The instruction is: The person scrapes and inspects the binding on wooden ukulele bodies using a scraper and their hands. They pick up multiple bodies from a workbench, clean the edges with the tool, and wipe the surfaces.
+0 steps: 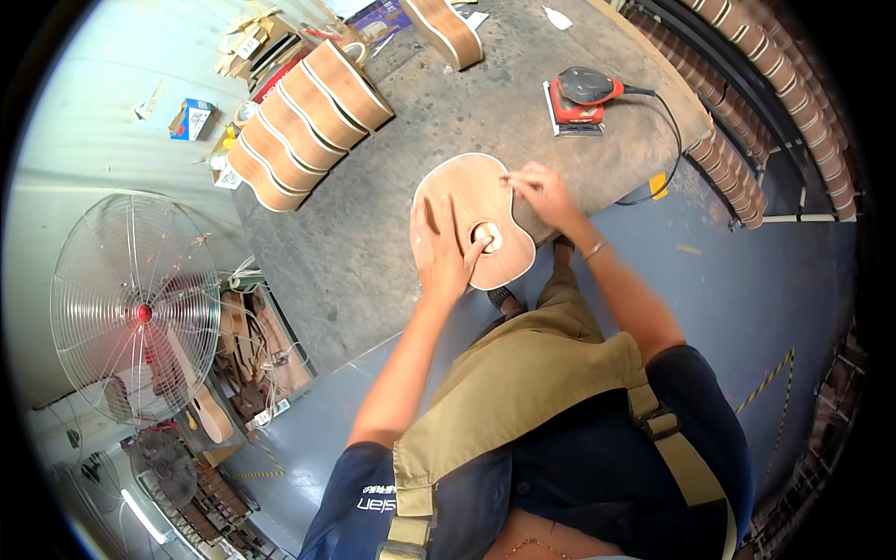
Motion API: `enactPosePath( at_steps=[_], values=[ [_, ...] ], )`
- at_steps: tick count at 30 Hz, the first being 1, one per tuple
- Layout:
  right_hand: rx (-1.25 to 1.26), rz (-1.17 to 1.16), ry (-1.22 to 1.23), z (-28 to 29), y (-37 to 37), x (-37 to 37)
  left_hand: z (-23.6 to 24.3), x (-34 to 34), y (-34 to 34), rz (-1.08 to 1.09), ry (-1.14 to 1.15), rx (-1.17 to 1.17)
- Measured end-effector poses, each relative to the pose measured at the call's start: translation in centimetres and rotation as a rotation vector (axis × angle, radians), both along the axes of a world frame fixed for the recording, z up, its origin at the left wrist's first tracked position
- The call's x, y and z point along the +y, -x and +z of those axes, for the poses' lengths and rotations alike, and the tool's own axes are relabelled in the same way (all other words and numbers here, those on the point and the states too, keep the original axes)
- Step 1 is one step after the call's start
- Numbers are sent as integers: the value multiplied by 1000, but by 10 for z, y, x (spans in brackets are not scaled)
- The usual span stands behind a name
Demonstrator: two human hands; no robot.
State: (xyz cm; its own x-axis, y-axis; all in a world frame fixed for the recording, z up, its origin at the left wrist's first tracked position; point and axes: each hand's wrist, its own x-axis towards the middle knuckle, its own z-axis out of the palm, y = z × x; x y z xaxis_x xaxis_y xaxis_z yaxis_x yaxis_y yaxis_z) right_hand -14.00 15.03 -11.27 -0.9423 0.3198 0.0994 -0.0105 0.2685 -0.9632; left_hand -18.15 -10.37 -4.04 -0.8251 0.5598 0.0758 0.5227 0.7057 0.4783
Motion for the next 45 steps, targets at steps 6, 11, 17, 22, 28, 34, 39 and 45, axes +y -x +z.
enactPosePath(
  at_steps=[6, 11, 17, 22, 28, 34, 39, 45],
  values=[
    [118, 325, -214, 17, 109, 32, -13, 13, 53, -178, 216, 73],
    [22, 476, -171, 1, 119, 35, -14, 18, 54, -158, 244, 44],
    [-33, 96, -97, -7, 28, 14, -20, 19, 49, -124, 209, 99],
    [8, 16, -3, 1, -28, -27, -21, 18, 49, -126, 204, 123],
    [-56, 222, 56, 10, -70, -15, -25, 19, 48, -106, 166, 158],
    [-94, 220, -17, 17, -139, -58, -25, 18, 48, -113, 175, 151],
    [-179, -117, 312, 19, -178, -106, -30, 11, 33, -153, 127, 73],
    [-160, -334, 655, 34, -182, -49, 2, -2, -57, -540, 92, 110]
  ],
)
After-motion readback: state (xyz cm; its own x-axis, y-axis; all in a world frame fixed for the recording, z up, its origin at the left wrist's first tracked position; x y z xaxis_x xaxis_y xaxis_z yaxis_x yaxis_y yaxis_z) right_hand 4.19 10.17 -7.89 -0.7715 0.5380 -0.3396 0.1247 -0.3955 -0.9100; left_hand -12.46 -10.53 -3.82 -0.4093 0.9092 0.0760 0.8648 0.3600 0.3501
